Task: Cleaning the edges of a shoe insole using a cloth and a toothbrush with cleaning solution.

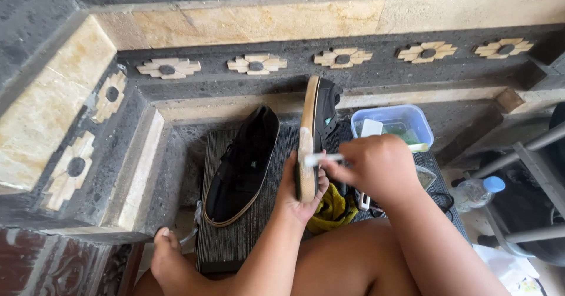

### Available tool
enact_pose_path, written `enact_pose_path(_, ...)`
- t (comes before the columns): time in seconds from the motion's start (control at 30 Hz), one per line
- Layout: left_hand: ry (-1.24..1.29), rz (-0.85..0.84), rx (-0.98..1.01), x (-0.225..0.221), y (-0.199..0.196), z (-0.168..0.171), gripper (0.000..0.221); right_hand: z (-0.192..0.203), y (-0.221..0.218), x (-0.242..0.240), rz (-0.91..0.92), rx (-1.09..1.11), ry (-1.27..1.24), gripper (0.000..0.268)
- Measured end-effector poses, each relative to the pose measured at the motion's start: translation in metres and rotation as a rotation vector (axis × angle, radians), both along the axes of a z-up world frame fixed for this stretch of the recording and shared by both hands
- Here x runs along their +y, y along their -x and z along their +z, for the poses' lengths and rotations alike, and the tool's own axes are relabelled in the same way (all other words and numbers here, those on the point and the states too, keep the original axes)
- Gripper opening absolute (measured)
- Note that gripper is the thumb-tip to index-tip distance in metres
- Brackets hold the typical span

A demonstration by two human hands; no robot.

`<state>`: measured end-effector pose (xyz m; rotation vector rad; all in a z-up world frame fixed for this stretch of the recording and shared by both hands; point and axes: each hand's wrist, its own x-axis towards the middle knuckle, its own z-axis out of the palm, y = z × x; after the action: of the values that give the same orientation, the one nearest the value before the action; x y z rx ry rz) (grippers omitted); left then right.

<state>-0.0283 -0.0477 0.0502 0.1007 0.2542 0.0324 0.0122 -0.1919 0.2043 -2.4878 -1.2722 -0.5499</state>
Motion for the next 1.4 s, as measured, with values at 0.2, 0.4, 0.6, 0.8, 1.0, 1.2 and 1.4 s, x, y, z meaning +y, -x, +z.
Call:
enact_pose_path(0.2, 0.058, 0.058, 0.008, -0.004, 0.015, 0.027, 0.043, -0.002, 0.008, 0.006, 0.104, 0.089, 0.057, 0.058)
enact_pose_path(0.4, 0.009, 0.033, -0.05, -0.002, -0.001, -0.002, 0.059, -0.004, -0.003, 0.001, 0.022, 0.087, 0.024, 0.058)
enact_pose_path(0.6, -0.003, 0.019, -0.097, 0.003, 0.009, 0.017, 0.054, -0.026, -0.005, 0.0, 0.154, 0.287, 0.113, 0.053)
enact_pose_path(0.8, 0.063, 0.004, -0.033, 0.004, -0.001, 0.003, 0.073, -0.007, -0.009, 0.012, -0.011, 0.295, 0.01, 0.052)
enact_pose_path(1.0, 0.012, 0.022, -0.05, 0.005, 0.006, 0.012, 0.082, -0.029, -0.012, 0.005, 0.122, 0.352, 0.184, 0.052)
enact_pose_path(1.2, 0.131, 0.003, -0.016, 0.009, -0.005, -0.01, 0.059, 0.0, -0.001, 0.023, 0.062, 0.184, 0.08, 0.053)
enact_pose_path(1.4, 0.005, 0.03, -0.009, 0.013, 0.002, -0.004, 0.043, -0.01, 0.001, 0.007, 0.072, 0.282, 0.152, 0.04)
